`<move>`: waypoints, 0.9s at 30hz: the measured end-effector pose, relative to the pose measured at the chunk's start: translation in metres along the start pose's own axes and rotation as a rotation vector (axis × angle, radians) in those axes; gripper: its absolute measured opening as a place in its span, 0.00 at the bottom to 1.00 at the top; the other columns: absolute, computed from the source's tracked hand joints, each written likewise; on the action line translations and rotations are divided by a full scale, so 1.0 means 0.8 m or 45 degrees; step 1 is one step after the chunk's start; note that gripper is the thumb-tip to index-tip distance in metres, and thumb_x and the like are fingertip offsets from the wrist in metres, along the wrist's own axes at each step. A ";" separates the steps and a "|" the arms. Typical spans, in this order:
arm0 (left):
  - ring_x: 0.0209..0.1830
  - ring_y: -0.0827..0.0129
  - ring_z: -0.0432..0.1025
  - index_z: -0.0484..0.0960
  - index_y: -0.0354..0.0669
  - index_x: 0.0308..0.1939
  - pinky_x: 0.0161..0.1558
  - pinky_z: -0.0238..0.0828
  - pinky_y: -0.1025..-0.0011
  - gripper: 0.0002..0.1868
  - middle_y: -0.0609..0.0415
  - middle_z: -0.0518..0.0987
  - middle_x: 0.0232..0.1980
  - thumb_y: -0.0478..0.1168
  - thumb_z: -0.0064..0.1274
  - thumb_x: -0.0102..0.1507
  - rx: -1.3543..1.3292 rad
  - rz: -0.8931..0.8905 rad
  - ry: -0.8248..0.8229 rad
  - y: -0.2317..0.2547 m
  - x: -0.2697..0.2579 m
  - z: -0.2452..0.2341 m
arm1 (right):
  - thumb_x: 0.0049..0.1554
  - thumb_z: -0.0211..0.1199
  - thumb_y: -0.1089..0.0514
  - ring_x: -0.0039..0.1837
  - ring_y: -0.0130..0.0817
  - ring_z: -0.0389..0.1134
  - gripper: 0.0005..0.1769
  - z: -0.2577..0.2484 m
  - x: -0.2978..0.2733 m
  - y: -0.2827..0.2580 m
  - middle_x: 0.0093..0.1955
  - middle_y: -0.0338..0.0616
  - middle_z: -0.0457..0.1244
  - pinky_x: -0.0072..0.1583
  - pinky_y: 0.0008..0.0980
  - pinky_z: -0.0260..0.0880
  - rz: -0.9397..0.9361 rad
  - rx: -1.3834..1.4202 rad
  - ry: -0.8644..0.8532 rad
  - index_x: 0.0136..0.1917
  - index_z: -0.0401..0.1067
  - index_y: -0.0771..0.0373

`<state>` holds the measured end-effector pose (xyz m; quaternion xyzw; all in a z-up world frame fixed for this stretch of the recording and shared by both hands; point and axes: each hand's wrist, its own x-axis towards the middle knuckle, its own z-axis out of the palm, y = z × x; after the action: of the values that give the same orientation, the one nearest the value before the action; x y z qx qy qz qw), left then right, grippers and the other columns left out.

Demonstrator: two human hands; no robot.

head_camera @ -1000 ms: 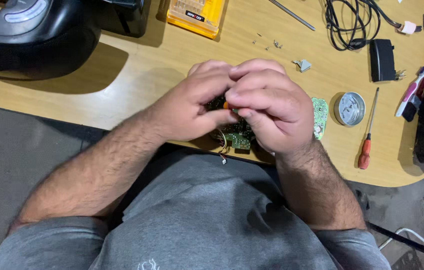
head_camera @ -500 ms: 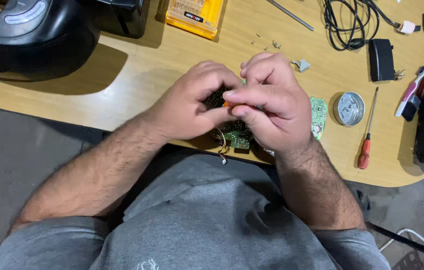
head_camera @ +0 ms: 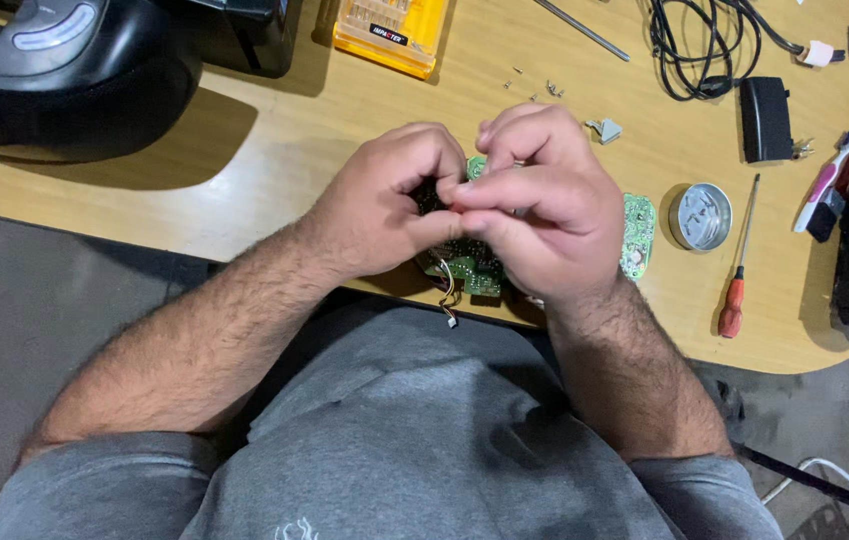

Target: The person uses a screwdriver to remove screws from a green circuit board attached to a black housing. They detach the board, separate it from the housing, and manipulate the components and wires.

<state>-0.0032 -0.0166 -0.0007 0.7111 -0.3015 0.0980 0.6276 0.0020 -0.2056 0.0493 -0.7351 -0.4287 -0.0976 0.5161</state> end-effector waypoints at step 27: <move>0.53 0.54 0.76 0.80 0.42 0.54 0.61 0.68 0.55 0.20 0.49 0.83 0.48 0.47 0.64 0.63 0.212 0.125 -0.188 -0.011 0.002 -0.022 | 0.69 0.47 0.51 0.68 0.58 0.69 0.20 -0.009 0.011 -0.010 0.63 0.58 0.67 0.75 0.55 0.67 -0.006 0.043 -0.164 0.59 0.72 0.68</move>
<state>0.0069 0.0002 -0.0035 0.7503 -0.3722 0.1006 0.5370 0.0035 -0.2062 0.0627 -0.7302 -0.4643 -0.0440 0.4994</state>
